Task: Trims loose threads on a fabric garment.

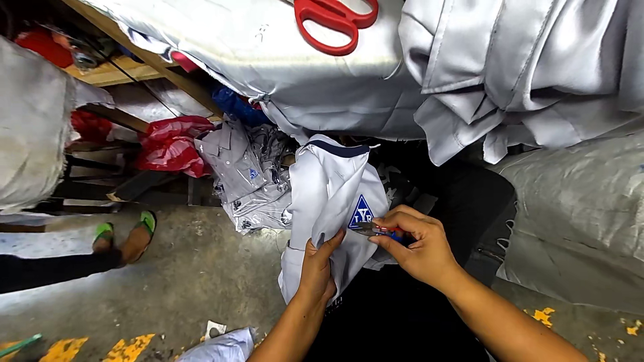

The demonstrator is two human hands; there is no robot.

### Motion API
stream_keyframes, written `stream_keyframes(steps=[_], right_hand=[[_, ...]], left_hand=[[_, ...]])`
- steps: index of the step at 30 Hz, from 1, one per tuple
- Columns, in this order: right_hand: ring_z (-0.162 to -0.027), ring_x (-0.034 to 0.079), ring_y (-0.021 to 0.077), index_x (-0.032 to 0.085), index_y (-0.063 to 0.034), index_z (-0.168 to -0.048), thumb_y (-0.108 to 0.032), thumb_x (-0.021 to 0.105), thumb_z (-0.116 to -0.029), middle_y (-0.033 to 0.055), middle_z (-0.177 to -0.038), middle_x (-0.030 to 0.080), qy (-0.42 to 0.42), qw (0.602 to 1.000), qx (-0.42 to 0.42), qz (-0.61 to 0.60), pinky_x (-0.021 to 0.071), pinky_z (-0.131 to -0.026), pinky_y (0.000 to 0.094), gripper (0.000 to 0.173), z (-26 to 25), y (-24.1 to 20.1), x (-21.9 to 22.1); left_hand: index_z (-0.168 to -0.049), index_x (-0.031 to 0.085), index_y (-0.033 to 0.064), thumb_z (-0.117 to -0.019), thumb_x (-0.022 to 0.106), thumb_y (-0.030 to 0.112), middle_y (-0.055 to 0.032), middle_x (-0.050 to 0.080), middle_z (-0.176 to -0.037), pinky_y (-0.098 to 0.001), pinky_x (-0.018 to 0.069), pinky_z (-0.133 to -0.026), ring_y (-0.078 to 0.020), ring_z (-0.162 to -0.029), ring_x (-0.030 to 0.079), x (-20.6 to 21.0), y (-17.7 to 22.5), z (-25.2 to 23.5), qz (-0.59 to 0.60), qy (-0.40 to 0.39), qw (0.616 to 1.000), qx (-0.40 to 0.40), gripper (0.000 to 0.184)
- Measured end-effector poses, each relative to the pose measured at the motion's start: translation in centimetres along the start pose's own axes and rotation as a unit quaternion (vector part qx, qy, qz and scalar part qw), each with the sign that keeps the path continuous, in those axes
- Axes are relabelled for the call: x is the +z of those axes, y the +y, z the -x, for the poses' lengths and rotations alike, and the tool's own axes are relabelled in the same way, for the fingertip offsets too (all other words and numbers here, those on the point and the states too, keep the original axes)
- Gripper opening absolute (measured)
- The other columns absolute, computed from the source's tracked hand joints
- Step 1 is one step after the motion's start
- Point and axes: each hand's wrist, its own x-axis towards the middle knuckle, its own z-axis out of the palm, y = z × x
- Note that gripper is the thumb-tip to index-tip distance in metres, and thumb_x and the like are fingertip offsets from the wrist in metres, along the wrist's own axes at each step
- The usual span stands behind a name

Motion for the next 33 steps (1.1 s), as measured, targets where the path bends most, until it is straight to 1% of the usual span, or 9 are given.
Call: stream_keyframes(steps=[5,10,15,18,20,23,24,27,33], right_hand=[[-0.087,0.067,0.0021,0.078,-0.0019,-0.096,-0.021,0.074,-0.0925,0.0071,-0.094,0.074,-0.003,0.998,-0.044,0.042,0.0535,-0.077,0.0141,0.02,-0.4,-0.2,-0.3],[-0.086,0.067,0.0038,0.078,-0.0039,-0.097,-0.022,0.072,-0.0943,0.0066,-0.093,0.074,-0.012,0.995,-0.063,0.072,0.0531,-0.075,0.016,0.02,-0.6,-0.2,-0.5],[-0.082,0.064,-0.0003,0.078,-0.0029,-0.095,-0.022,0.073,-0.0937,0.0055,-0.092,0.073,-0.034,0.997,-0.047,0.05,0.05,-0.071,0.0119,0.02,-0.9,-0.1,-0.8],[-0.083,0.064,-0.0006,0.077,-0.0022,-0.098,-0.022,0.073,-0.0927,0.0057,-0.094,0.073,-0.047,0.997,-0.048,0.038,0.0505,-0.073,0.0119,0.021,-1.1,0.0,-0.9],[-0.083,0.065,0.0003,0.077,-0.0024,-0.097,-0.022,0.072,-0.0942,0.0057,-0.092,0.073,-0.05,0.996,-0.059,0.047,0.0513,-0.073,0.013,0.02,-1.3,0.0,-1.0],[-0.081,0.064,0.0004,0.078,-0.0043,-0.098,-0.025,0.072,-0.0944,0.004,-0.093,0.073,-0.043,0.994,-0.076,0.072,0.0517,-0.071,0.0143,0.021,-2.1,-0.1,-1.6],[-0.083,0.064,0.0013,0.078,-0.0054,-0.1,-0.026,0.073,-0.0938,0.0037,-0.095,0.073,-0.04,0.992,-0.089,0.079,0.052,-0.072,0.0157,0.022,-2.4,0.0,-1.8],[-0.096,0.066,0.0072,0.079,-0.0084,-0.106,-0.025,0.075,-0.0923,0.0034,-0.101,0.072,-0.043,0.986,-0.131,0.09,0.0551,-0.084,0.023,0.022,-3.5,0.1,-2.0],[-0.098,0.064,0.0085,0.08,-0.0099,-0.105,-0.025,0.075,-0.0921,0.0026,-0.099,0.072,-0.05,0.982,-0.152,0.103,0.0526,-0.087,0.0236,0.021,-4.5,0.2,-1.7]], left_hand=[[-0.097,0.069,0.0051,-0.0943,0.053,-0.006,-0.0017,0.076,-0.089,-0.0268,0.0609,-0.081,-0.0073,-0.084,0.073,0.2,0.5,0.1,-0.04,-0.005,0.999,0.013,0.02],[-0.093,0.069,0.0053,-0.093,0.054,-0.008,-0.0013,0.076,-0.086,-0.0255,0.0607,-0.079,-0.0062,-0.081,0.072,0.3,0.7,0.1,-0.056,-0.002,0.998,0.019,0.02],[-0.092,0.071,0.0064,-0.0917,0.056,-0.009,0.0008,0.076,-0.086,-0.0246,0.0602,-0.081,-0.005,-0.083,0.072,0.1,0.7,0.1,-0.078,-0.013,0.996,0.04,0.021],[-0.09,0.071,0.0073,-0.0908,0.056,-0.01,0.002,0.076,-0.085,-0.024,0.06,-0.081,-0.0038,-0.082,0.072,0.0,0.9,0.1,-0.087,-0.014,0.995,0.053,0.023],[-0.09,0.071,0.0076,-0.0907,0.056,-0.01,0.0028,0.076,-0.085,-0.0239,0.06,-0.081,-0.0036,-0.082,0.072,-0.1,1.0,0.0,-0.093,-0.017,0.994,0.056,0.023],[-0.091,0.071,0.0078,-0.0916,0.055,-0.011,0.0029,0.076,-0.085,-0.0235,0.0599,-0.081,-0.0033,-0.082,0.072,-0.1,1.3,0.0,-0.095,-0.017,0.994,0.055,0.024],[-0.091,0.071,0.0079,-0.0916,0.055,-0.011,0.003,0.076,-0.085,-0.0234,0.0598,-0.081,-0.0033,-0.082,0.072,-0.1,1.5,-0.1,-0.095,-0.017,0.994,0.054,0.025],[-0.091,0.07,0.0075,-0.0923,0.053,-0.01,0.0026,0.075,-0.085,-0.0233,0.0598,-0.08,-0.0037,-0.082,0.072,-0.2,2.1,-0.3,-0.092,-0.018,0.995,0.046,0.024],[-0.091,0.071,0.008,-0.0924,0.053,-0.009,0.0026,0.075,-0.084,-0.0234,0.0598,-0.079,-0.0032,-0.081,0.071,-0.4,2.6,-0.4,-0.081,-0.028,0.996,0.037,0.025]])
